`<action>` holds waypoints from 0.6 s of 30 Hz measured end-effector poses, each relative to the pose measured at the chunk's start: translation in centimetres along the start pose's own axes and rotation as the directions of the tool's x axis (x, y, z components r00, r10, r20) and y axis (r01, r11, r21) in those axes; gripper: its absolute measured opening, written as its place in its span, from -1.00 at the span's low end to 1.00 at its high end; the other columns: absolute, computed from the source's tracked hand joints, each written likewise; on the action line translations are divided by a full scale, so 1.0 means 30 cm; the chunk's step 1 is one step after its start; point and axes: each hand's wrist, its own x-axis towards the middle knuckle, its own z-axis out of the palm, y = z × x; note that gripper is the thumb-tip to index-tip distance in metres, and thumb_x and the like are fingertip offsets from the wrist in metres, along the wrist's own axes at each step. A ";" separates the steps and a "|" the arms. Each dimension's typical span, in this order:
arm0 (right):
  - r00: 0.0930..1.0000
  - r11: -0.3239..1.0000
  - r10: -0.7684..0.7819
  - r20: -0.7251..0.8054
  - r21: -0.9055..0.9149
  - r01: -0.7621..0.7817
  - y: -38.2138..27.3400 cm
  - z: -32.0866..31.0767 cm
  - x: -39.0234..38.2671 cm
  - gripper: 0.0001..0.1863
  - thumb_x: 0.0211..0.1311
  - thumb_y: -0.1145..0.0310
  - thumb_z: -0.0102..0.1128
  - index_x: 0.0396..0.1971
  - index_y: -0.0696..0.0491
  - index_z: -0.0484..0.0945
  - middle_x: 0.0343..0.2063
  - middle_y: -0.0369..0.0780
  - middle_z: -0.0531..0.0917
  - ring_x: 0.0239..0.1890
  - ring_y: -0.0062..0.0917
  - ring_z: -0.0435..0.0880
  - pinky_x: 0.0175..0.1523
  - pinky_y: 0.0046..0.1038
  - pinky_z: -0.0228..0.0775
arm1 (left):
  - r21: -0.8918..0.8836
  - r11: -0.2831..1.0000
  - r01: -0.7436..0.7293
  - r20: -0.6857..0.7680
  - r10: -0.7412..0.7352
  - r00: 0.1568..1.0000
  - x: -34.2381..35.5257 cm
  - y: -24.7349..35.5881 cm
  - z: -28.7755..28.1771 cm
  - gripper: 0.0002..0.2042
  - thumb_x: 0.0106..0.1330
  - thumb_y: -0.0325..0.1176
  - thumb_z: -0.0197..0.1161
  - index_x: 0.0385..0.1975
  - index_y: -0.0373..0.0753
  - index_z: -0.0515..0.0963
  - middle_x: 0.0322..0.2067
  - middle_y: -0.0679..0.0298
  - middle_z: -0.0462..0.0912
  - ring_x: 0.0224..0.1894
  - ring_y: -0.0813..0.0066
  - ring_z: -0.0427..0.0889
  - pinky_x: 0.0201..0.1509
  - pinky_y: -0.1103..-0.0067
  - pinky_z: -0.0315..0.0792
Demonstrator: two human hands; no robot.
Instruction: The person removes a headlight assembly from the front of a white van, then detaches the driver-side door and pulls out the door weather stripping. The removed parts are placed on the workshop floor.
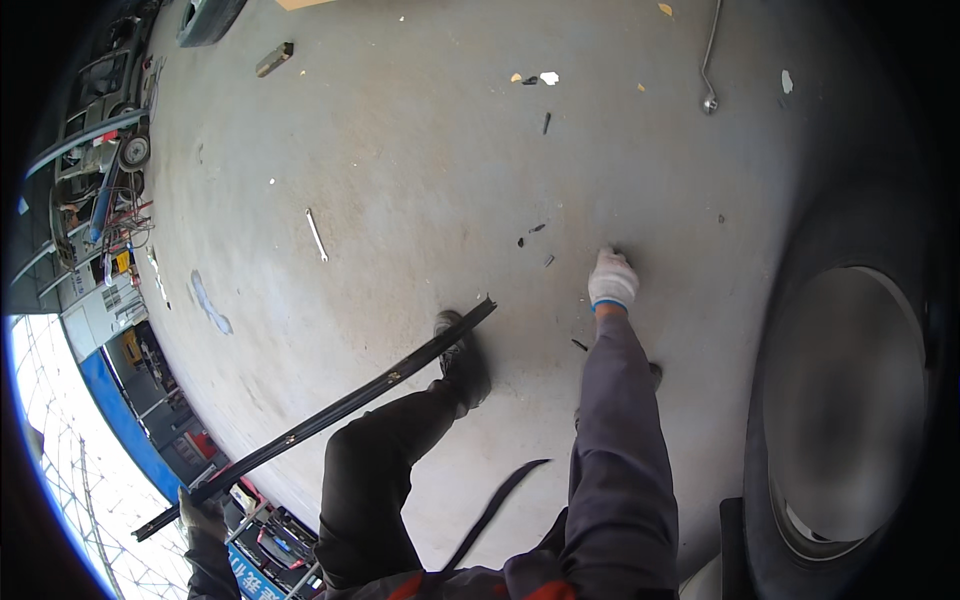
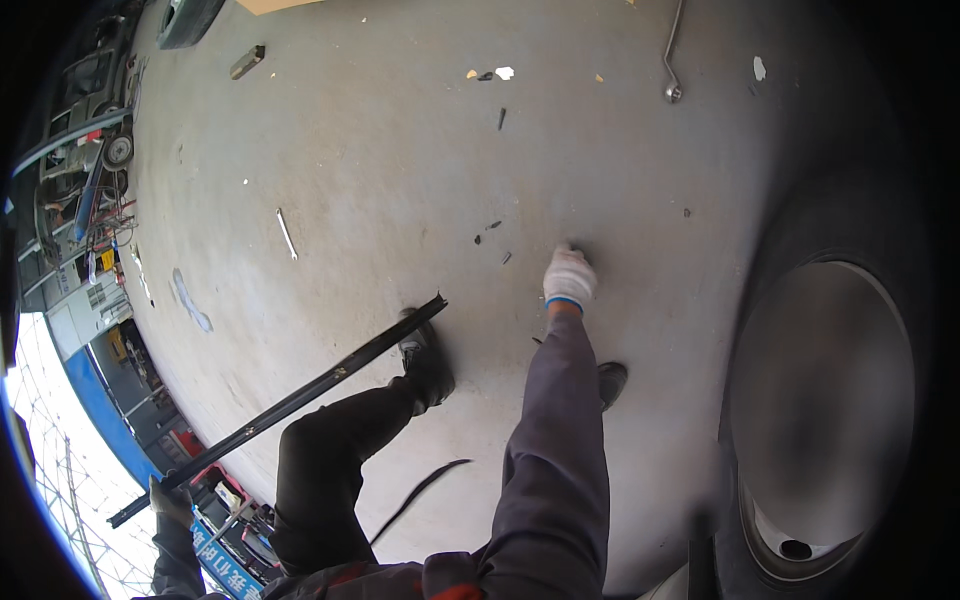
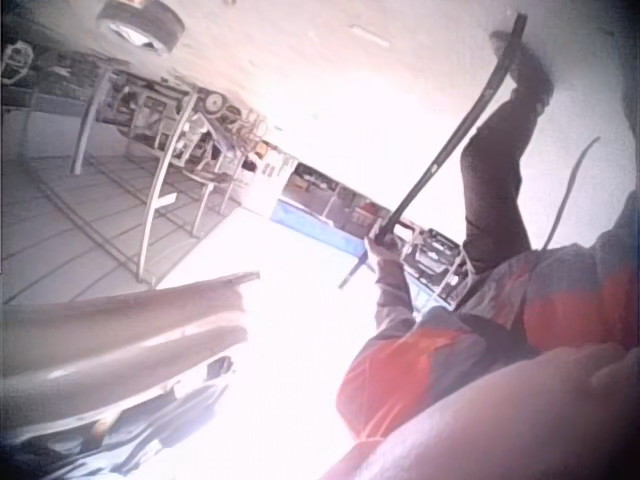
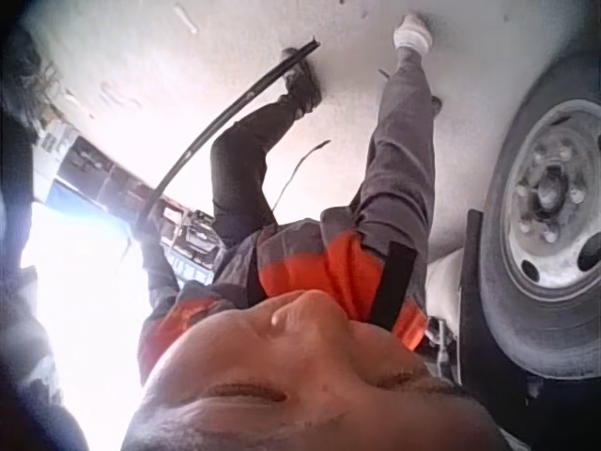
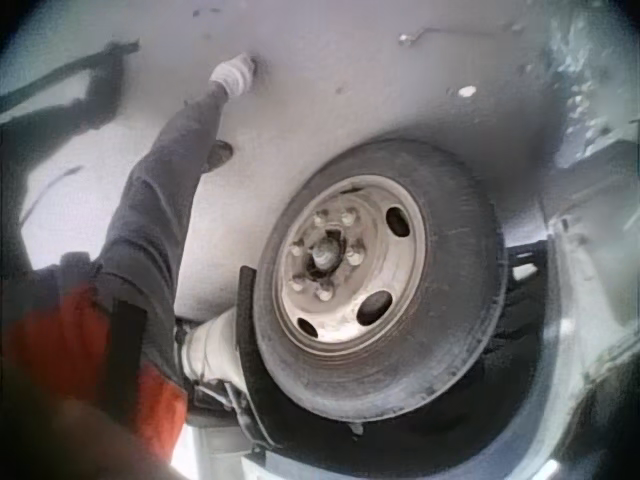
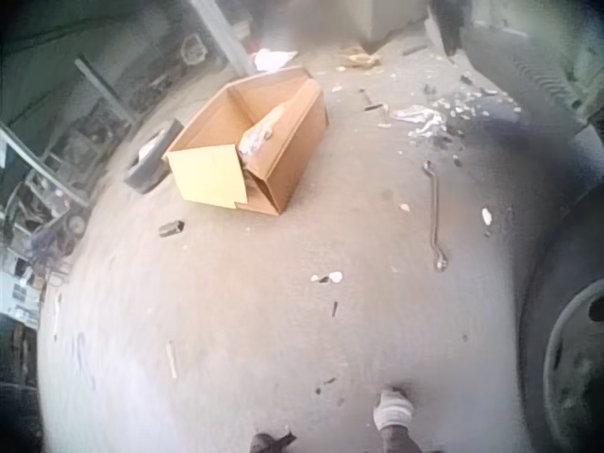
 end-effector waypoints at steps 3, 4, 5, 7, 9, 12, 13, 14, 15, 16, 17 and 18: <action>0.997 0.967 0.052 -0.058 0.254 -0.035 0.100 -0.063 -0.066 -0.74 0.27 0.20 0.24 -0.14 0.01 0.63 -0.20 -0.03 0.76 -0.11 -0.05 0.75 -0.02 -0.04 0.60 | -0.064 0.998 0.015 0.066 -0.011 0.998 -0.004 -0.017 -0.002 -0.54 0.50 0.23 0.16 -0.31 -0.07 0.65 -0.68 0.51 0.43 -0.66 0.62 0.38 -0.52 0.58 0.35; 0.998 0.950 0.042 -0.053 0.311 -0.023 0.129 -0.097 -0.101 -0.74 0.28 0.20 0.24 -0.13 0.02 0.61 -0.21 -0.02 0.76 -0.11 -0.03 0.74 -0.03 -0.04 0.58 | -0.091 0.995 0.033 0.082 -0.026 0.996 -0.005 -0.012 0.003 -0.54 0.50 0.22 0.15 -0.30 -0.07 0.65 -0.67 0.51 0.45 -0.65 0.63 0.39 -0.52 0.59 0.35; 0.998 0.931 0.030 -0.054 0.366 -0.008 0.148 -0.170 -0.152 -0.73 0.28 0.19 0.24 -0.12 0.02 0.59 -0.22 -0.01 0.75 -0.11 -0.01 0.73 -0.03 -0.03 0.57 | -0.063 0.998 -0.008 0.102 0.014 0.995 -0.046 -0.011 0.035 -0.57 0.52 0.20 0.14 -0.28 -0.05 0.66 -0.66 0.51 0.47 -0.65 0.64 0.41 -0.50 0.60 0.37; 0.993 0.861 -0.031 -0.115 0.501 0.085 0.137 -0.348 -0.272 -0.69 0.28 0.25 0.31 -0.06 0.06 0.54 -0.26 -0.04 0.75 -0.16 -0.08 0.75 -0.08 -0.11 0.57 | -0.141 0.990 0.027 0.172 -0.002 0.985 -0.097 0.014 0.015 -0.63 0.52 0.15 0.18 -0.26 -0.04 0.61 -0.44 0.44 0.68 -0.55 0.60 0.55 -0.43 0.59 0.48; 0.968 0.642 -0.137 -0.212 0.725 0.250 0.105 -0.592 -0.435 -0.61 0.31 0.31 0.29 0.11 0.06 0.54 -0.25 -0.02 0.76 -0.16 -0.17 0.78 -0.06 -0.20 0.62 | -0.200 0.979 0.037 0.284 0.021 0.959 -0.079 0.015 -0.078 -0.66 0.50 0.12 0.22 -0.24 -0.04 0.56 -0.14 0.32 0.77 -0.38 0.49 0.69 -0.32 0.52 0.57; 0.865 0.482 -0.234 -0.444 0.720 0.500 0.026 -1.087 -0.786 -0.57 0.35 0.41 0.31 0.18 0.15 0.52 -0.14 -0.12 0.76 -0.16 -0.39 0.77 -0.07 -0.36 0.64 | -0.219 0.973 0.079 0.421 0.021 0.907 -0.116 -0.006 -0.182 -0.66 0.50 0.13 0.22 -0.13 -0.02 0.60 -0.10 0.35 0.78 -0.24 0.39 0.72 -0.12 0.42 0.59; 0.865 0.519 -0.234 -0.445 0.694 0.498 0.007 -1.263 -0.921 -0.55 0.35 0.44 0.31 0.20 0.17 0.51 -0.13 -0.12 0.76 -0.17 -0.41 0.78 -0.08 -0.38 0.64 | -0.256 0.965 0.056 0.433 0.063 0.899 -0.165 -0.002 -0.208 -0.63 0.50 0.13 0.21 -0.07 -0.04 0.61 -0.08 0.37 0.77 -0.20 0.39 0.72 -0.05 0.38 0.58; 0.848 0.430 -0.224 -0.481 0.732 0.529 0.004 -1.374 -1.028 -0.55 0.31 0.47 0.34 0.19 0.16 0.53 -0.14 -0.12 0.76 -0.20 -0.42 0.79 -0.09 -0.37 0.65 | -0.286 0.956 0.058 0.416 0.070 0.906 -0.224 0.016 -0.222 -0.63 0.50 0.11 0.23 -0.03 -0.07 0.60 -0.07 0.35 0.77 -0.22 0.38 0.73 -0.11 0.40 0.59; 0.769 0.405 -0.247 -0.589 0.658 0.634 -0.001 -1.484 -1.124 -0.56 0.29 0.47 0.35 0.16 0.16 0.55 -0.16 -0.13 0.77 -0.24 -0.40 0.79 -0.11 -0.36 0.65 | -0.323 0.946 0.025 0.435 0.125 0.892 -0.287 0.032 -0.256 -0.63 0.50 0.09 0.25 -0.02 -0.08 0.60 -0.06 0.34 0.77 -0.22 0.39 0.74 -0.13 0.41 0.60; 0.676 0.376 -0.269 -0.686 0.572 0.729 -0.006 -1.590 -1.215 -0.58 0.26 0.48 0.37 0.13 0.16 0.58 -0.17 -0.14 0.78 -0.27 -0.38 0.79 -0.13 -0.35 0.65 | -0.360 0.933 -0.007 0.446 0.179 0.877 -0.355 0.045 -0.293 -0.63 0.49 0.07 0.27 -0.02 -0.10 0.60 -0.06 0.32 0.77 -0.23 0.39 0.75 -0.15 0.43 0.61; 0.627 0.349 -0.305 -0.717 0.528 0.774 -0.006 -1.690 -1.310 -0.59 0.24 0.47 0.38 0.09 0.15 0.59 -0.20 -0.14 0.79 -0.29 -0.36 0.79 -0.15 -0.34 0.64 | -0.361 0.932 -0.041 0.377 0.186 0.907 -0.447 0.073 -0.324 -0.66 0.48 0.03 0.31 -0.02 -0.09 0.59 -0.05 0.29 0.77 -0.26 0.40 0.76 -0.20 0.47 0.65; 0.572 0.318 -0.334 -0.749 0.481 0.817 -0.028 -1.790 -1.393 -0.60 0.21 0.47 0.40 0.06 0.15 0.61 -0.23 -0.14 0.79 -0.31 -0.34 0.79 -0.16 -0.34 0.63 | -0.425 0.903 -0.056 0.391 0.239 0.889 -0.479 0.089 -0.363 -0.67 0.48 -0.01 0.32 0.00 -0.10 0.57 -0.05 0.26 0.76 -0.28 0.40 0.77 -0.23 0.49 0.67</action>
